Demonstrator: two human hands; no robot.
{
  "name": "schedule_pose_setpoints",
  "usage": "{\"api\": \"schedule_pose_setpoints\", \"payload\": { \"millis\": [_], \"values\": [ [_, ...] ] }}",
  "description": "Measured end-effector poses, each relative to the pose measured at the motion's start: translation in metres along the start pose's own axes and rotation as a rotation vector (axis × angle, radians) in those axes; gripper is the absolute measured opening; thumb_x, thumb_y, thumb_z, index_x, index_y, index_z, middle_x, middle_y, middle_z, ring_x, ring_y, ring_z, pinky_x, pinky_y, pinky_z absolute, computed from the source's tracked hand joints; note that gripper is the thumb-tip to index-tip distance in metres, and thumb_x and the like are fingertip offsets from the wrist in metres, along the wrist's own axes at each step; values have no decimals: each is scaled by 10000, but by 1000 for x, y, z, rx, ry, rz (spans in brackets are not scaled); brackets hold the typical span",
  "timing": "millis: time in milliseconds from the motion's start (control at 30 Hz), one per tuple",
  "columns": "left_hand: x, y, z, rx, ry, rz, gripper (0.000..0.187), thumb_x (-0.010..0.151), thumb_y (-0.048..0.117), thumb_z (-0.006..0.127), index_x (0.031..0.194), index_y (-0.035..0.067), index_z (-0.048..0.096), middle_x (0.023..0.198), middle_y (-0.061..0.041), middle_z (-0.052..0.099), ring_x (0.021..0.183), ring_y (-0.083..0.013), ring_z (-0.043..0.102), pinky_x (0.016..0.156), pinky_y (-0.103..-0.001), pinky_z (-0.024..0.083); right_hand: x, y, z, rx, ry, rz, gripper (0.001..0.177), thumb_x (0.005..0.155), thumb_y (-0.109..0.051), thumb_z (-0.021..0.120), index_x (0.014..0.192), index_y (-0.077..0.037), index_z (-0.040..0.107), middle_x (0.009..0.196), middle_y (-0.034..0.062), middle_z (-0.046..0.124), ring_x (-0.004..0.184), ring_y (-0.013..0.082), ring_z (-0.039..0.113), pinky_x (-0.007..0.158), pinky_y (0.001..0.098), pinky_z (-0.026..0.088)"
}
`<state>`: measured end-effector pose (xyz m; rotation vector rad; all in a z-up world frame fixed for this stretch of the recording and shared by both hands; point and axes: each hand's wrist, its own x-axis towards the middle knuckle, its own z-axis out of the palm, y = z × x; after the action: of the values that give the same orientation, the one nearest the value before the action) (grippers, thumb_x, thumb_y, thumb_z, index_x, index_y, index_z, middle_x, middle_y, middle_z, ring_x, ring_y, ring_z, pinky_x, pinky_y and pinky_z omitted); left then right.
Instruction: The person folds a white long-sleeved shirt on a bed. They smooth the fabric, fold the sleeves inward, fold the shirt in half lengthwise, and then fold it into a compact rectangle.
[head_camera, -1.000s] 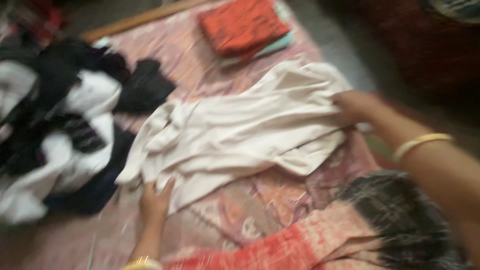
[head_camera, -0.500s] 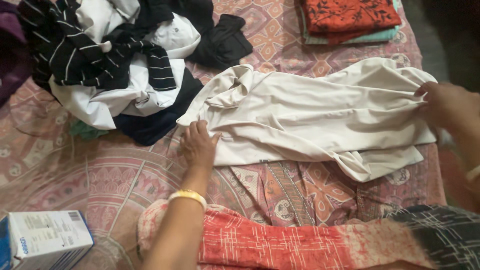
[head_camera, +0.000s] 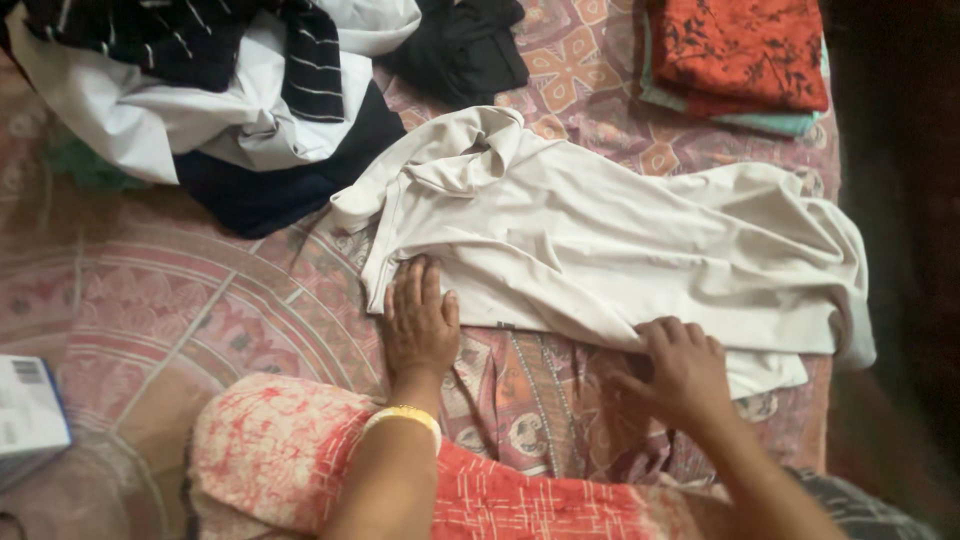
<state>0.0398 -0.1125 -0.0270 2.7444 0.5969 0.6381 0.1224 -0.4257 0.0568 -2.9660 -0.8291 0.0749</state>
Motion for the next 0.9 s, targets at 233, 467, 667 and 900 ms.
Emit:
{"api": "schedule_pose_setpoints", "payload": {
  "millis": [233,467,667,900],
  "values": [
    [-2,-3,4,-23,-14,-16,540,983,338,531,1468,100,507,1529,-119,494,1463,-291,403,1204,-482,266,10,8,-14,-184,-402,241,443,943,-568,657,920,-128,709,913,71,730,836,215,696,735,364,577],
    [-3,-9,19,1,-91,-90,424,986,368,538,1294,84,600,1452,-163,546,1411,-344,462,1219,-495,272,32,33,-98,-320,-572,465,338,850,-370,781,1144,-217,715,1171,34,697,982,240,759,815,396,636],
    [-6,-9,19,-20,-27,-64,446,980,354,536,1325,81,607,1465,-158,544,1398,-363,470,1202,-502,287,112,27,-180,-298,113,12,340,863,-229,788,1174,-122,701,1203,121,640,1000,316,703,778,431,594],
    [-4,-4,9,-14,14,-24,567,959,339,525,1474,103,505,1551,-112,490,1493,-285,388,1194,-480,261,211,-5,-153,-344,598,-514,415,845,-68,800,1237,-17,676,1227,202,570,1081,377,642,767,442,566]
  ]
}}
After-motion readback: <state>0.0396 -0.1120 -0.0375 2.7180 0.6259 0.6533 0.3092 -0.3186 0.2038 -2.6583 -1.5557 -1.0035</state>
